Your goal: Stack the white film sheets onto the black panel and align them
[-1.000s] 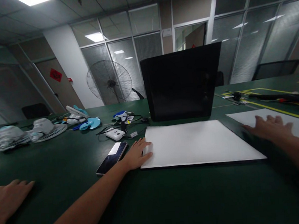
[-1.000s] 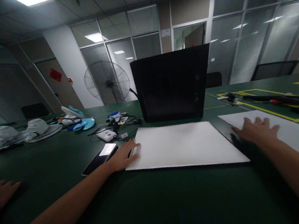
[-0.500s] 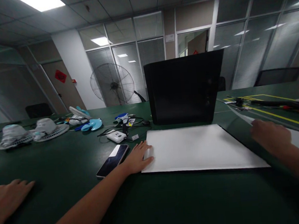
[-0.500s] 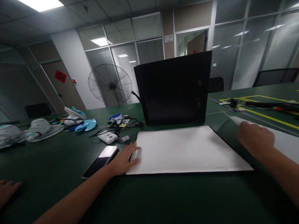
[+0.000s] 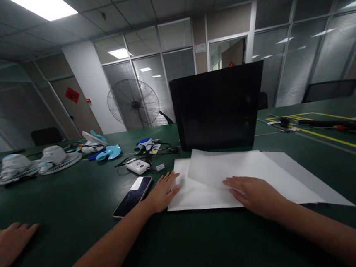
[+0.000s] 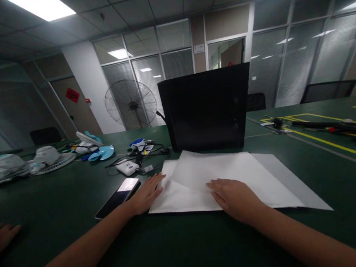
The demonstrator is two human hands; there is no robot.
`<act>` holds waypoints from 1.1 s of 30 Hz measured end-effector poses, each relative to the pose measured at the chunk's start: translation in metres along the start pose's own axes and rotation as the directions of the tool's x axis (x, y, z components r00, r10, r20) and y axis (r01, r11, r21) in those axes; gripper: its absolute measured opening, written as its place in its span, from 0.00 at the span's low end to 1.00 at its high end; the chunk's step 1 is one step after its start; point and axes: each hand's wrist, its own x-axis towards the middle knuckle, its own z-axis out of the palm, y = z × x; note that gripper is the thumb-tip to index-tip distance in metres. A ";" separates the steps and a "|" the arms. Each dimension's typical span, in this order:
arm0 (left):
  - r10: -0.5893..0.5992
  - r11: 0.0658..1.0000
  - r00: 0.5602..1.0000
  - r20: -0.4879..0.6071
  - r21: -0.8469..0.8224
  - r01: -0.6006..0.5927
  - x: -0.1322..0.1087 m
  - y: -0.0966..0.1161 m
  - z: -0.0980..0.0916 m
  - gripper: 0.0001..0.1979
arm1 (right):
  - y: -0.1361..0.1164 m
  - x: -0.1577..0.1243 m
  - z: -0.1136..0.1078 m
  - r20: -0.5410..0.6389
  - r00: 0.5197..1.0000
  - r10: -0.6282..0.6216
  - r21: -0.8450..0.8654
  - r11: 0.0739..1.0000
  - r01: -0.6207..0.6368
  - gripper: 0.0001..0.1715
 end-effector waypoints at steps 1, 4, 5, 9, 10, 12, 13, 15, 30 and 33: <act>0.000 1.000 1.000 0.000 -0.002 0.000 0.000 0.000 0.000 0.42 | 0.000 0.001 0.001 0.023 0.999 -0.035 0.011 0.999 0.035 0.30; -0.006 1.000 1.000 0.003 -0.009 0.006 -0.001 0.002 -0.001 0.42 | 0.002 0.001 0.001 0.066 0.993 -0.103 0.033 0.994 0.101 0.31; -0.008 1.000 1.000 0.005 -0.008 0.008 -0.001 0.002 -0.002 0.42 | 0.001 0.001 0.000 0.076 0.990 -0.119 0.039 0.992 0.116 0.31; -0.008 1.000 1.000 0.021 0.021 0.008 0.000 0.004 -0.003 0.43 | -0.007 -0.002 -0.006 0.128 0.974 -0.187 0.097 0.980 0.175 0.32; -0.006 0.999 1.000 0.031 0.034 0.005 0.000 0.004 -0.003 0.43 | -0.010 -0.003 -0.007 0.143 0.969 -0.199 0.119 0.976 0.183 0.34; 0.000 0.998 0.998 0.057 0.062 -0.003 0.000 0.004 -0.003 0.43 | -0.015 -0.004 -0.010 0.175 0.961 -0.216 0.159 0.969 0.188 0.36; 0.002 0.997 0.998 0.067 0.073 -0.007 0.000 0.004 -0.003 0.43 | -0.017 -0.005 -0.010 0.189 0.957 -0.221 0.176 0.966 0.189 0.37; 0.004 0.996 0.997 0.082 0.087 -0.011 0.000 0.004 -0.003 0.42 | -0.021 -0.005 -0.012 0.214 0.949 -0.231 0.200 0.961 0.189 0.38; 0.095 0.991 0.987 0.132 0.080 -0.106 -0.004 0.020 -0.008 0.50 | -0.033 -0.006 -0.014 0.182 0.952 -0.246 0.280 0.941 0.190 0.31; 0.111 0.991 0.987 0.119 0.057 -0.119 -0.003 0.028 -0.007 0.50 | -0.033 -0.007 -0.015 0.172 0.954 -0.247 0.281 0.940 0.193 0.30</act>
